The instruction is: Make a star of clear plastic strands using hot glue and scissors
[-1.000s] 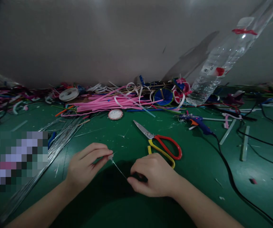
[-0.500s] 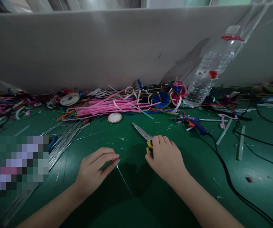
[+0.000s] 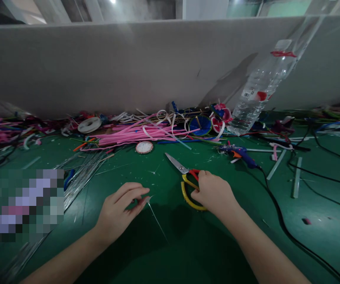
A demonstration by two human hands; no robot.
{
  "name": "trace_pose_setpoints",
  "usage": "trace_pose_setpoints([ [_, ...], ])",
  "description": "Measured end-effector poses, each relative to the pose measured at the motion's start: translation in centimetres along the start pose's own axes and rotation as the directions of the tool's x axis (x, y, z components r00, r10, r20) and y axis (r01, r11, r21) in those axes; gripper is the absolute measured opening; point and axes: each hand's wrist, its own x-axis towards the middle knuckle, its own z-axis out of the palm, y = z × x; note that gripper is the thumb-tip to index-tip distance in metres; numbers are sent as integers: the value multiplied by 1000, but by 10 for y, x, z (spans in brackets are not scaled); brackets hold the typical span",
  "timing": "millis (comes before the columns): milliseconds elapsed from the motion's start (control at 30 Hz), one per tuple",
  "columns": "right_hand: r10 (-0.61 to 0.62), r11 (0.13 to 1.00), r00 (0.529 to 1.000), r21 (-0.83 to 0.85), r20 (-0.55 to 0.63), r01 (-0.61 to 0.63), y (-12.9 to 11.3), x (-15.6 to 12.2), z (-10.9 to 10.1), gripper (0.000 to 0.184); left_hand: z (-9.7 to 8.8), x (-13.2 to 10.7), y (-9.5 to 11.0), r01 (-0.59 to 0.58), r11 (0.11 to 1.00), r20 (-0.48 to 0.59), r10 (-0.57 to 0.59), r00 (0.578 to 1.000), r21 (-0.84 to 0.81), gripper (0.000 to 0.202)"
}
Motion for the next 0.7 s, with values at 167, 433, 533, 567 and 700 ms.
trace_pose_setpoints([
  [167,56,996,995,78,-83,-49,-4,9,3,29,-2,-1,2,-27,1000,-4,27,1000,-10,21],
  [433,58,977,977,212,-205,-13,-19,26,11,29,-6,2,5,-120,993,-52,120,991,1,22],
  [533,39,985,974,172,-224,0,-26,41,12,26,-5,2,6,-149,989,-65,150,987,12,20],
  [567,35,988,974,154,-225,0,-28,48,12,25,-4,1,7,-157,988,-69,158,985,12,19],
  [700,11,998,967,57,-256,4,-38,72,12,26,-2,0,7,-181,983,-100,182,978,19,23],
])
